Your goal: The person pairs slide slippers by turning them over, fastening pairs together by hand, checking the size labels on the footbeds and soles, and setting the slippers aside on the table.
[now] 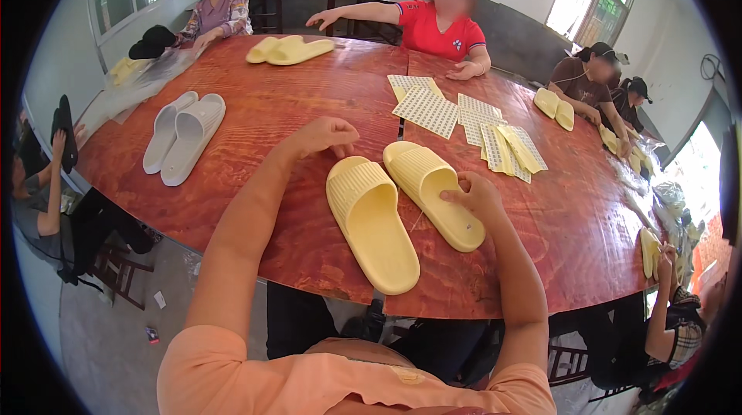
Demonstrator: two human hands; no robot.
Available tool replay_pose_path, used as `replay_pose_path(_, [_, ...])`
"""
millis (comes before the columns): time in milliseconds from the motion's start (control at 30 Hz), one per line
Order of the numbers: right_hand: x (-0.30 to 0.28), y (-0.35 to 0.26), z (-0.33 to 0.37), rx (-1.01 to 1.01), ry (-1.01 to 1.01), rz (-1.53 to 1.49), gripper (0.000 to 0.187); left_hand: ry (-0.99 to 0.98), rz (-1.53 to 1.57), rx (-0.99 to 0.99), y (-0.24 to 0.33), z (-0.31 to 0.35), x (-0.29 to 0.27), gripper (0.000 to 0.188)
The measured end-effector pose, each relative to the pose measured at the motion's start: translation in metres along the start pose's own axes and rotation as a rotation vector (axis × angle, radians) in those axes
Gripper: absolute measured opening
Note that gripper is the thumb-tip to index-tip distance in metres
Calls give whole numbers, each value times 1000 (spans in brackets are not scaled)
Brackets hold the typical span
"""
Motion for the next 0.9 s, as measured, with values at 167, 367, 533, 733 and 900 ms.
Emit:
replay_pose_path(167, [4, 2, -4, 102, -71, -186, 37, -98, -379, 2, 17, 8, 9, 44])
replay_pose_path(367, [19, 3, -5, 63, -72, -356, 34, -126, -614, 95, 12, 4, 11, 49])
replay_pose_path(533, [34, 1, -4, 10, -58, -588, 27, -153, -634, 69, 16, 7, 14, 44])
replay_pose_path(733, [37, -15, 2, 105, -157, -1041, 32, -117, -583, 8, 11, 5, 12, 34])
replay_pose_path(900, [27, -41, 14, 126, -271, -1337, 43, -163, -525, 29, 10, 4, 12, 29])
Point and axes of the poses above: each hand's wrist, its own z-axis away from the middle knuckle, its own x-axis out of the palm, y = z × x, the point moved 1 cm from there along -z, towards the middle knuckle, and after that the axes turned 4 degrees about y, right-handed, at the moved point
